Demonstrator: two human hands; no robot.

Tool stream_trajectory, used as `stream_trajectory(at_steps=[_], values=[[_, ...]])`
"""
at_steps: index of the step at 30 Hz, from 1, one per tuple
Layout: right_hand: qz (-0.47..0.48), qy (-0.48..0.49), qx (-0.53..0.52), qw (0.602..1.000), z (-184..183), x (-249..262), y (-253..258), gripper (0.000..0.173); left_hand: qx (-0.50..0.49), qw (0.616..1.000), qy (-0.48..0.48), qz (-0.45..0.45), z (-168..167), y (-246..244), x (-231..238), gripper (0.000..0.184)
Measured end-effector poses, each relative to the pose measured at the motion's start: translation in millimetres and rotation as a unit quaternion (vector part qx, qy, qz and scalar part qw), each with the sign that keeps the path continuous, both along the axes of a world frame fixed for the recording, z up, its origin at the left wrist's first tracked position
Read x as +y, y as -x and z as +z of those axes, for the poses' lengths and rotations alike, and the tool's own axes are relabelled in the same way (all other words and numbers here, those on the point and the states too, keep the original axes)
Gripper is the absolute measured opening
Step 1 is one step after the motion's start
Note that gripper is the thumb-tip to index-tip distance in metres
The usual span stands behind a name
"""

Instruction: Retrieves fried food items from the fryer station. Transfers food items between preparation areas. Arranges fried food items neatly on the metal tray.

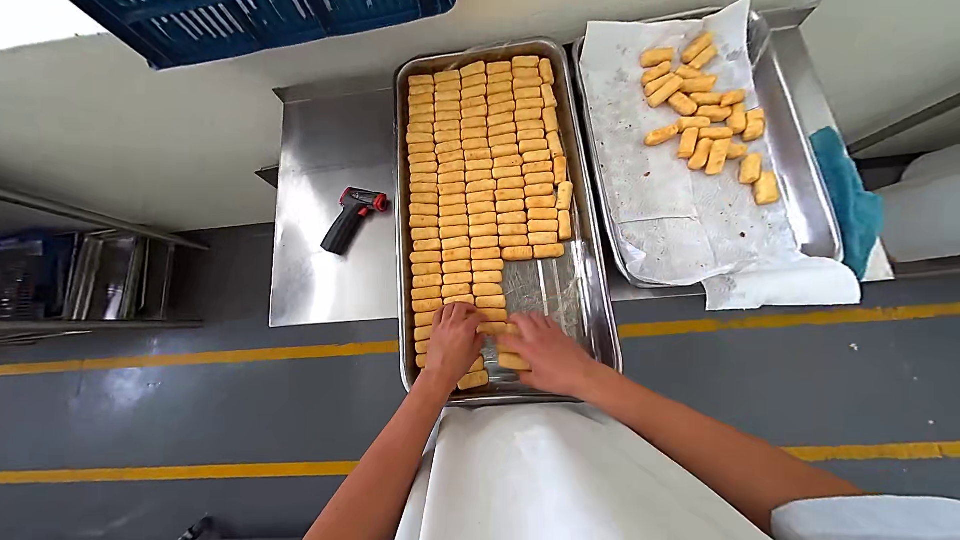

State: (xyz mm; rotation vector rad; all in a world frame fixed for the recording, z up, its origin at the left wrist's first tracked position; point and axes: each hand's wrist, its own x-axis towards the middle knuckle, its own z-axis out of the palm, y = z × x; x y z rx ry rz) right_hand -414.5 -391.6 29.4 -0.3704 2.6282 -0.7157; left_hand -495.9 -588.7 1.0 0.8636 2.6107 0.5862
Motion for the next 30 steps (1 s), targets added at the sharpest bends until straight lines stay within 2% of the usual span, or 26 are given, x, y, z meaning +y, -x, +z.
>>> stream_trajectory(at_steps=[2, 4, 6, 9, 11, 13, 17, 20, 22, 24, 27, 30], values=[[0.064, 0.001, 0.009, 0.998, -16.3, -13.4, -4.5, 0.062, -0.023, 1.000, -0.007, 0.012, 3.7, 1.3, -8.7, 0.026], [0.064, 0.009, 0.014, 0.998, -23.0, -17.4, -12.0, 0.063, -0.023, 0.999, -0.029, 0.019, 4.8, 0.1, -19.1, 0.026], [-0.002, 0.020, 0.008, 1.000, -23.3, -16.8, -21.9, 0.065, -0.011, 0.998, -0.056, 0.017, 5.4, -3.1, -28.0, 0.025], [-0.123, 0.016, -0.079, 0.989, -19.0, -18.2, -29.8, 0.075, -0.009, 0.997, -0.074, 0.005, 7.5, -9.8, -35.0, 0.025], [-0.175, 0.032, -0.108, 0.978, -23.5, -23.7, -29.7, 0.073, -0.017, 0.997, -0.079, -0.017, 6.8, -15.1, -34.1, 0.028], [-0.215, 0.067, -0.094, 0.970, -29.3, -32.1, -28.8, 0.067, -0.036, 0.996, -0.071, -0.052, 6.2, -21.4, -29.8, 0.033], [-0.243, 0.095, -0.112, 0.959, -29.8, -43.3, -28.3, 0.065, -0.055, 0.990, 0.015, -0.125, 7.2, -32.1, -20.5, 0.051], [-0.210, 0.116, -0.157, 0.958, -14.4, -30.3, -20.4, 0.063, -0.057, 0.988, 0.035, -0.137, 6.6, -38.4, -8.8, 0.061], [-0.224, 0.122, -0.147, 0.956, 1.2, 2.9, -8.4, 0.051, -0.011, 0.991, 0.013, -0.133, 1.0, -41.0, -3.7, 0.060], [-0.307, 0.106, -0.068, 0.943, 13.2, 60.4, 4.0, 0.038, 0.043, 0.990, 0.000, -0.133, -4.9, -42.6, -2.2, 0.061], [-0.456, 0.039, 0.073, 0.886, 23.6, 181.7, 22.1, 0.031, 0.103, 0.984, 0.005, -0.143, -15.0, -39.2, -5.8, 0.062], [-0.552, -0.031, 0.114, 0.826, 21.3, 299.5, 35.3, 0.037, 0.133, 0.980, -0.008, -0.150, -18.1, -30.3, -6.6, 0.063]])
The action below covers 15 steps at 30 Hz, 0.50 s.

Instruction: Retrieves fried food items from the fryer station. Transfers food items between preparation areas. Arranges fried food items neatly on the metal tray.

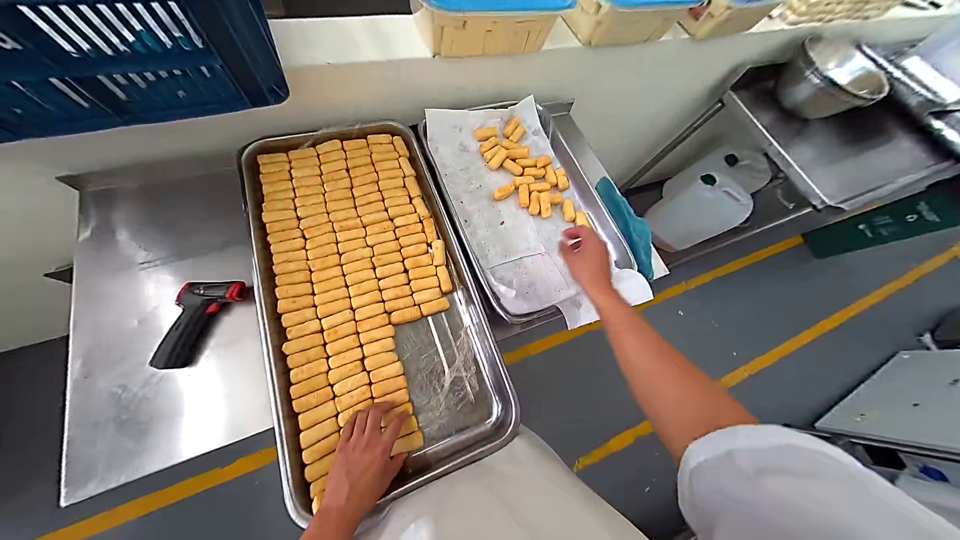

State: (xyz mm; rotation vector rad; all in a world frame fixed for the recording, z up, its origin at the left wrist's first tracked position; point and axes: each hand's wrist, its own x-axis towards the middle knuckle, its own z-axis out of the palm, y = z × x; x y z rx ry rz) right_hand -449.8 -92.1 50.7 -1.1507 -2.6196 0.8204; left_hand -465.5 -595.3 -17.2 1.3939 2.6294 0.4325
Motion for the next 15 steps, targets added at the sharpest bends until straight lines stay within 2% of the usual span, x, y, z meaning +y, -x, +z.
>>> stream_trajectory(at_steps=[3, 7, 9, 11, 15], values=[[-0.072, -0.014, -0.063, 0.995, -19.1, 75.2, 8.6, 0.053, -0.005, 1.000, 0.008, -0.007, 1.3, 8.9, 4.8, 0.060], [-0.086, -0.025, -0.140, 0.986, -44.5, 101.6, 16.5, 0.065, -0.061, 0.995, 0.073, 0.005, 9.0, 4.6, 5.0, 0.048], [-0.087, -0.022, -0.149, 0.985, -50.4, 98.3, 22.3, 0.062, -0.065, 0.993, 0.098, 0.016, 8.8, 0.9, 3.7, 0.048], [-0.085, -0.021, -0.145, 0.986, -51.5, 99.4, 21.9, 0.051, -0.049, 0.994, 0.096, 0.018, 7.7, -2.1, 4.1, 0.050], [-0.106, 0.022, -0.076, 0.991, -40.9, 100.0, -1.0, 0.044, -0.044, 0.994, 0.094, 0.019, 4.8, -6.3, 1.8, 0.053]])
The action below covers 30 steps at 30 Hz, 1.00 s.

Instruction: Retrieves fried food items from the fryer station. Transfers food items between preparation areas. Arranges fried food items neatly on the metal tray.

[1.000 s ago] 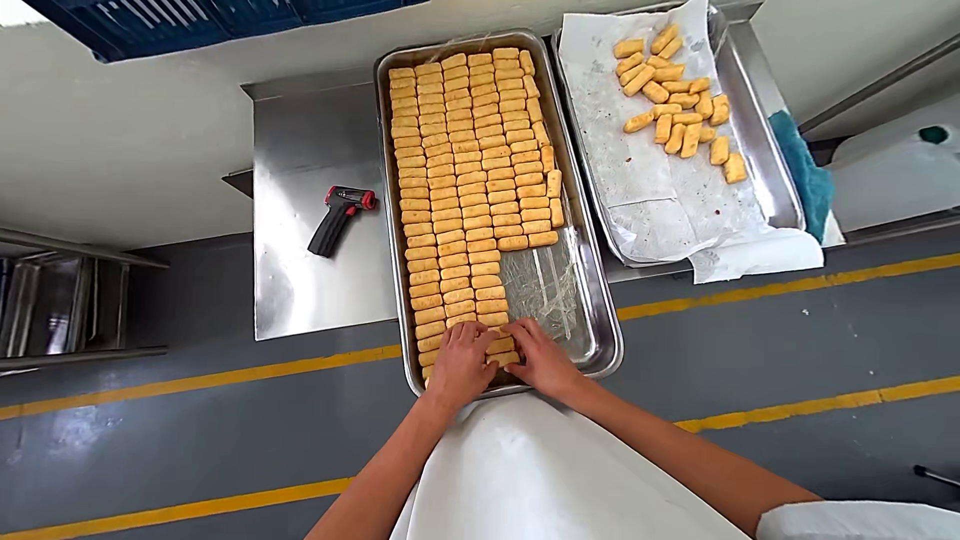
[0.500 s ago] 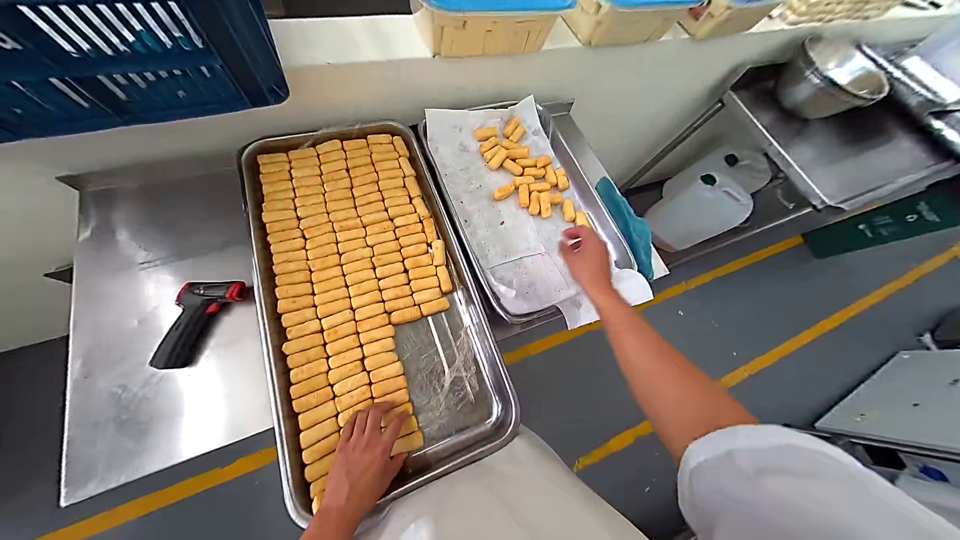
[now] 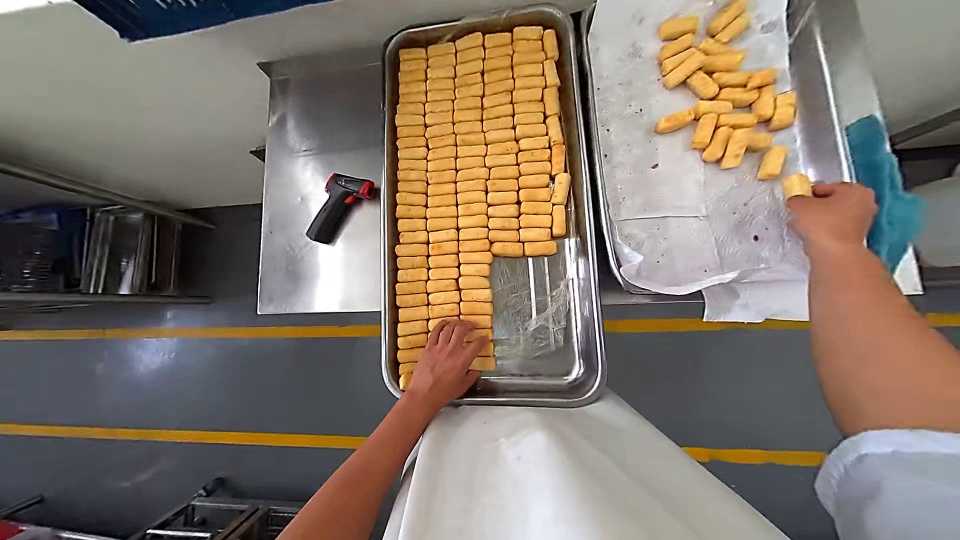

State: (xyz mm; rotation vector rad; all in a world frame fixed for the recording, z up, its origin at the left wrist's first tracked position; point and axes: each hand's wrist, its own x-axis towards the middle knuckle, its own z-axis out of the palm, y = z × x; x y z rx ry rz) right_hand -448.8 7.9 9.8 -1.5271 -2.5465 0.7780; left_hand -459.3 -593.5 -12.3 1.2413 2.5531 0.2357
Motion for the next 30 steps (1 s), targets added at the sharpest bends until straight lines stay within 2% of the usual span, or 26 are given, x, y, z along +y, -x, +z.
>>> stream_trajectory(at_steps=[3, 6, 10, 14, 16, 17, 21, 24, 26, 30], values=[[-0.002, 0.041, 0.093, 0.995, 32.5, -41.2, -21.1, 0.048, -0.041, 0.999, -0.015, 0.010, 3.1, 2.2, -5.1, 0.052], [0.127, 0.114, 0.125, 0.977, 65.9, -134.9, -35.8, 0.039, -0.072, 0.989, -0.103, 0.079, 10.6, 11.8, -17.1, 0.047], [0.348, 0.238, 0.073, 0.904, 52.0, -286.5, -50.7, 0.027, -0.094, 0.965, -0.175, 0.169, 22.3, 31.3, -38.3, 0.043], [0.493, 0.253, -0.007, 0.832, 22.0, -382.1, -58.7, 0.029, -0.082, 0.967, -0.191, 0.146, 25.9, 41.4, -47.8, 0.040], [0.524, 0.260, -0.058, 0.809, 13.9, -403.5, -64.4, 0.029, -0.084, 0.970, -0.195, 0.117, 26.7, 40.7, -48.0, 0.039], [0.519, 0.261, -0.074, 0.811, 10.6, -409.1, -67.2, 0.029, -0.089, 0.971, -0.198, 0.102, 26.1, 39.3, -47.3, 0.038], [0.433, 0.268, -0.091, 0.856, 1.1, -419.6, -75.1, 0.029, -0.122, 0.971, -0.196, 0.054, 22.3, 26.8, -41.9, 0.031], [0.410, 0.271, -0.082, 0.867, -4.7, -435.7, -71.1, 0.028, -0.184, 0.974, -0.128, 0.015, 24.2, 17.3, -38.9, 0.027], [0.420, 0.292, -0.087, 0.855, -2.2, -436.1, -66.9, 0.030, -0.204, 0.976, -0.070, -0.028, 22.4, 12.3, -30.3, 0.028], [0.453, 0.323, -0.046, 0.829, 12.1, -405.8, -62.7, 0.034, -0.090, 0.988, -0.100, -0.078, 2.9, 1.0, -19.5, 0.016]])
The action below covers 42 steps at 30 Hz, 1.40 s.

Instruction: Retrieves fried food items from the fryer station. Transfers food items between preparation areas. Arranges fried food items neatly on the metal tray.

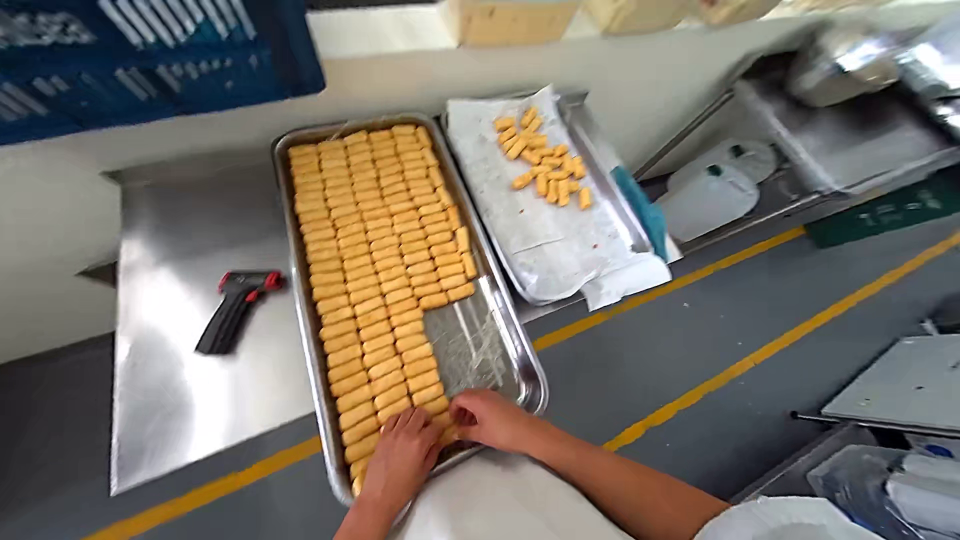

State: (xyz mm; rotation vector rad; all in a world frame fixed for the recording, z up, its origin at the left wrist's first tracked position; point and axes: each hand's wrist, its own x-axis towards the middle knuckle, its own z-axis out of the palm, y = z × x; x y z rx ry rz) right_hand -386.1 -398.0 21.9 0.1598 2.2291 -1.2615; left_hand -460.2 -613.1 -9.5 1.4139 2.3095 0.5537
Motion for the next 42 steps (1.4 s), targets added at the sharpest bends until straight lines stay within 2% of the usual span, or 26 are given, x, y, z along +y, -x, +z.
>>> stream_trajectory(at_steps=[2, 4, 7, 10, 14, 15, 19, 24, 27, 29, 33, 36, 38, 42], values=[[-0.057, 0.001, 0.041, 0.998, 20.0, 42.3, 11.7, 0.032, -0.016, 1.000, 0.002, 0.008, 4.1, 2.3, 1.7, 0.016], [-0.163, -0.042, 0.097, 0.981, 42.1, 104.1, 28.0, 0.026, -0.069, 0.997, 0.012, 0.033, 16.1, 5.5, 1.3, 0.021], [-0.299, -0.179, 0.202, 0.915, 55.4, 221.3, 60.8, 0.020, -0.102, 0.989, -0.021, 0.101, 26.7, 9.1, 3.1, 0.024], [-0.358, -0.252, 0.180, 0.881, 44.1, 333.6, 96.6, 0.038, -0.106, 0.980, -0.048, 0.164, 30.8, 6.9, 14.0, 0.023], [-0.333, -0.300, 0.124, 0.885, -2.1, 415.7, 145.9, 0.074, -0.113, 0.965, -0.019, 0.234, 46.8, -7.1, 43.4, 0.027], [-0.313, -0.308, 0.110, 0.892, -11.8, 426.7, 156.2, 0.076, -0.117, 0.962, -0.010, 0.247, 49.7, -11.6, 51.2, 0.029], [-0.269, -0.311, 0.083, 0.908, -29.2, 446.3, 170.3, 0.067, -0.129, 0.951, 0.008, 0.281, 55.6, -27.1, 70.1, 0.030], [-0.202, -0.292, 0.047, 0.934, -27.6, 462.3, 166.1, 0.066, -0.126, 0.950, -0.007, 0.287, 43.1, -36.7, 75.1, 0.025], [-0.163, -0.278, -0.002, 0.947, -24.8, 468.3, 160.7, 0.056, -0.120, 0.951, -0.014, 0.284, 42.1, -36.4, 83.8, 0.023], [-0.173, -0.275, -0.013, 0.946, -25.3, 469.8, 158.7, 0.050, -0.118, 0.953, -0.015, 0.280, 42.7, -35.0, 88.9, 0.023], [-0.260, -0.290, 0.018, 0.921, -23.3, 469.1, 151.6, 0.048, -0.113, 0.955, -0.017, 0.274, 44.7, -33.0, 97.3, 0.023], [-0.293, -0.249, 0.012, 0.923, -25.9, 467.5, 152.7, 0.069, -0.109, 0.957, -0.017, 0.269, 45.0, -32.0, 100.3, 0.023], [-0.305, -0.259, 0.011, 0.916, -28.3, 462.7, 156.8, 0.082, -0.109, 0.957, -0.016, 0.268, 44.4, -32.5, 102.2, 0.023], [-0.294, -0.290, 0.045, 0.910, -37.1, 465.2, 162.9, 0.063, -0.102, 0.959, -0.015, 0.265, 42.9, -35.0, 107.6, 0.021]])
